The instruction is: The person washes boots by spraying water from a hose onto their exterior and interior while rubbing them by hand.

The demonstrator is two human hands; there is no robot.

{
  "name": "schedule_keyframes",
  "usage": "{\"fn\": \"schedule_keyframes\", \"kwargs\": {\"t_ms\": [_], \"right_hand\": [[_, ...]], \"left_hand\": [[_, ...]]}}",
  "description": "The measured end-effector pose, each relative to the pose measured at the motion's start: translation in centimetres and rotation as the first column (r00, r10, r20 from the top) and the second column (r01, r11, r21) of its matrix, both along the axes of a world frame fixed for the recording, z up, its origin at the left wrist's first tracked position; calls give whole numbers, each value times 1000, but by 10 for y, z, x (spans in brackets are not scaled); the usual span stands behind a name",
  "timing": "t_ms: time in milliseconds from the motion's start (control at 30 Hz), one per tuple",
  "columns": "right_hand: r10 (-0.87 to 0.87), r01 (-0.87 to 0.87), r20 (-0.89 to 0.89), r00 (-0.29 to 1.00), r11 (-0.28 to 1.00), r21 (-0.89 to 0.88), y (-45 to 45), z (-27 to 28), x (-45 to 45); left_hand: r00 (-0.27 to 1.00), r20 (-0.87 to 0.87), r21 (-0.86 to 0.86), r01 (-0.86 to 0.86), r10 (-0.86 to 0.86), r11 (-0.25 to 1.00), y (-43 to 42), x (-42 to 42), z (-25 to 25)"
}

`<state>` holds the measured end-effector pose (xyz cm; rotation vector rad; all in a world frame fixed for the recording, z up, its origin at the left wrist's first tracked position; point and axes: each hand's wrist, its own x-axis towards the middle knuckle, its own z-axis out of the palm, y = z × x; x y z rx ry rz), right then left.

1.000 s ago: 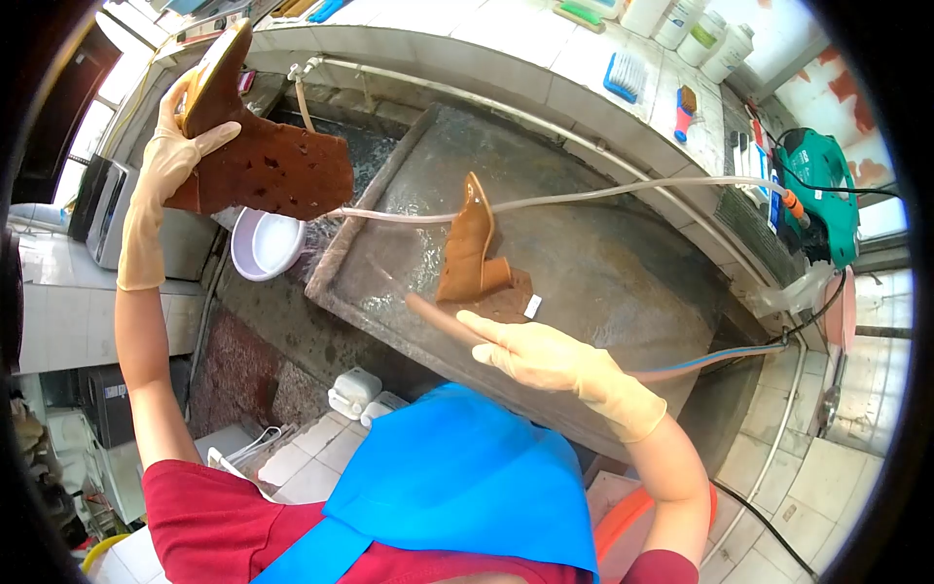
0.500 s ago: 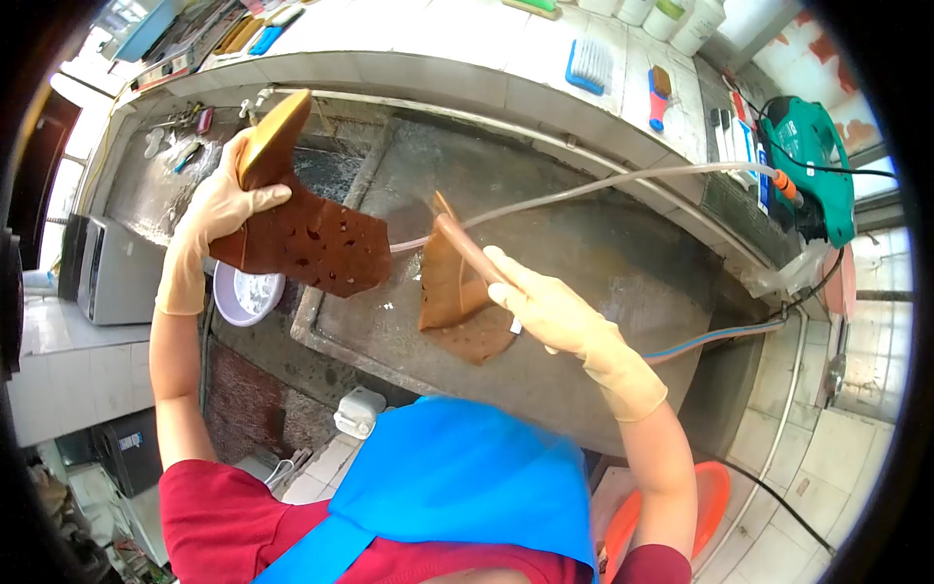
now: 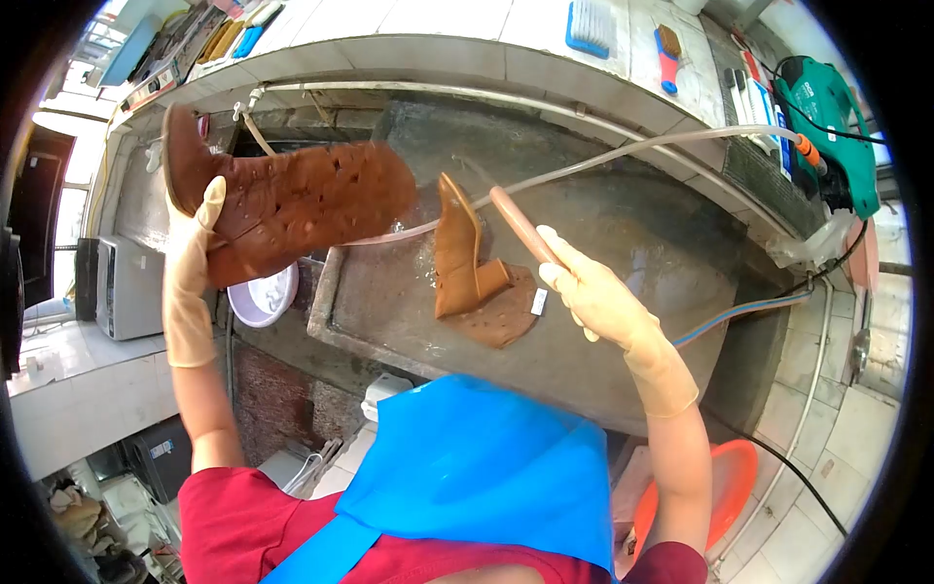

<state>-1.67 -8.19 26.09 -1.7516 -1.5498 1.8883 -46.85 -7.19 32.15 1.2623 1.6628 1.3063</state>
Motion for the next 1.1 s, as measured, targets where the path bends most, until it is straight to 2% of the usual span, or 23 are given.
{"fn": "schedule_keyframes", "kwargs": {"t_ms": [33,67,100,167,233,333,400,433,467,533,567,600,633,667,700,733,767,800,867,933,1000,1067,1100], "right_hand": [[-6,6,-3,1000,1000,1,-2,-1,0],[-16,16,7,1000,1000,-11,-4,-2,0],[-25,26,19,999,999,-22,-7,-4,1],[-44,44,21,999,999,14,-15,-12,7],[-67,66,29,997,997,45,-26,-11,16],[-106,111,155,982,994,-24,-43,-3,36],[-138,150,164,977,987,-63,-64,-4,55],[-154,167,172,973,984,-63,-75,-5,63],[-182,198,183,966,978,-72,-86,-6,71],[-214,233,199,956,969,-79,-110,-11,87],[-256,279,231,939,958,-70,-122,-16,95],[-300,325,260,918,944,-61,-133,-21,103],[-308,333,260,915,941,-57,-142,-27,112],[-356,383,282,891,923,-45,-152,-33,122],[-405,435,302,863,900,-35,-162,-40,132],[-445,482,332,832,876,-34,-171,-47,142],[-463,502,355,812,864,-22,-179,-54,154],[-486,528,377,788,849,-8,-186,-57,163],[-522,567,399,754,824,6,-199,-56,178],[-547,577,354,758,816,27,-216,-57,198],[-579,605,327,747,796,27,-225,-53,211],[-588,602,281,759,797,43,-234,-48,227],[-616,620,218,757,782,59,-242,-52,239]], "left_hand": [[994,10,-20,-108,108,994,-6,-5,-24],[980,167,70,-118,105,990,-9,4,-48],[940,191,-3,-288,283,958,-20,15,-70],[874,376,-4,-331,308,944,-35,29,-128],[706,606,-61,-419,367,906,-49,50,-187],[595,661,-156,-487,457,859,-84,65,-257],[644,431,-224,-602,632,767,-106,80,-271],[639,580,-214,-480,506,851,-120,79,-276],[698,410,-327,-488,587,809,-134,77,-278],[780,163,-269,-554,605,788,-152,93,-259],[814,-171,-62,-571,555,819,-158,108,-246],[714,-491,139,-502,500,854,-162,125,-234],[875,-302,245,-313,378,918,-152,137,-231],[931,-308,196,-141,197,970,-147,144,-250],[980,-191,-56,41,-51,998,-140,145,-278],[915,-340,-294,118,-219,949,-127,171,-249],[770,-545,-340,158,-331,927,-126,179,-274],[655,-724,-65,247,-216,967,-120,192,-274],[750,-446,-218,440,-490,871,-104,220,-271],[594,-447,-444,502,-669,742,-98,264,-237],[347,-560,-603,452,-752,657,-95,296,-265],[168,-700,-585,423,-694,693,-91,313,-295],[216,-689,-580,409,-692,705,-88,317,-298]]}}
